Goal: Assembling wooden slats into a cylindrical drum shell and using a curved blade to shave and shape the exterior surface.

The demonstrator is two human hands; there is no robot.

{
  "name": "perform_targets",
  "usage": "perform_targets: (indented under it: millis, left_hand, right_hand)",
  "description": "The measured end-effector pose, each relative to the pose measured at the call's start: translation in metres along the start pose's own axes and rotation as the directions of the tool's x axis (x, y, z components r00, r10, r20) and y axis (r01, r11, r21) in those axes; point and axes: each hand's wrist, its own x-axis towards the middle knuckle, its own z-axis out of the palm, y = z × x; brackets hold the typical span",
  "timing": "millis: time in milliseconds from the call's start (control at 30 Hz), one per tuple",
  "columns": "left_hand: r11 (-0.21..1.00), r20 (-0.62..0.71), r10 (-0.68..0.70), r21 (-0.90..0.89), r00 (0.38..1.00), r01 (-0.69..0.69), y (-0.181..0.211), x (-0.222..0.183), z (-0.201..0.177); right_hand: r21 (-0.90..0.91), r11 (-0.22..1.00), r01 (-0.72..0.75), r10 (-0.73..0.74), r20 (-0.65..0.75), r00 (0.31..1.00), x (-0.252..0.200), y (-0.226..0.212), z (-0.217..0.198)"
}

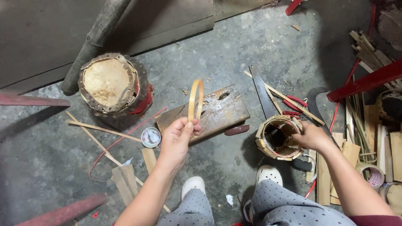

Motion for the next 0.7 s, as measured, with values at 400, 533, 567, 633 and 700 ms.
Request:
perform_targets:
  millis: [400,533,567,633,700]
  left_hand:
    - [0.997,0.038,-0.057,0.052,0.998,0.055,-0.009,0.000,0.006]
    - [0.994,0.014,-0.076,0.082,0.997,0.075,-0.001,-0.004,0.010]
    - [0.995,-0.032,-0.096,0.025,0.995,0.097,-0.001,-0.005,0.012]
    - [0.994,-0.059,-0.107,-0.031,0.992,0.106,-0.002,-0.003,0.013]
    - [0.995,-0.084,-0.098,-0.006,0.992,0.097,-0.005,-0.002,0.011]
  right_hand:
    - [-0.058,0.997,0.044,-0.043,0.014,0.999,-0.051,-0.037,-0.028]
    - [0.183,0.980,0.081,-0.079,-0.019,0.997,-0.060,-0.039,-0.032]
    - [0.249,0.955,0.163,-0.153,-0.060,0.986,-0.055,-0.033,-0.030]
    - [0.318,0.916,0.246,-0.217,-0.124,0.968,-0.063,-0.035,-0.035]
    - [0.467,0.854,0.228,-0.217,-0.079,0.973,-0.087,-0.052,-0.047]
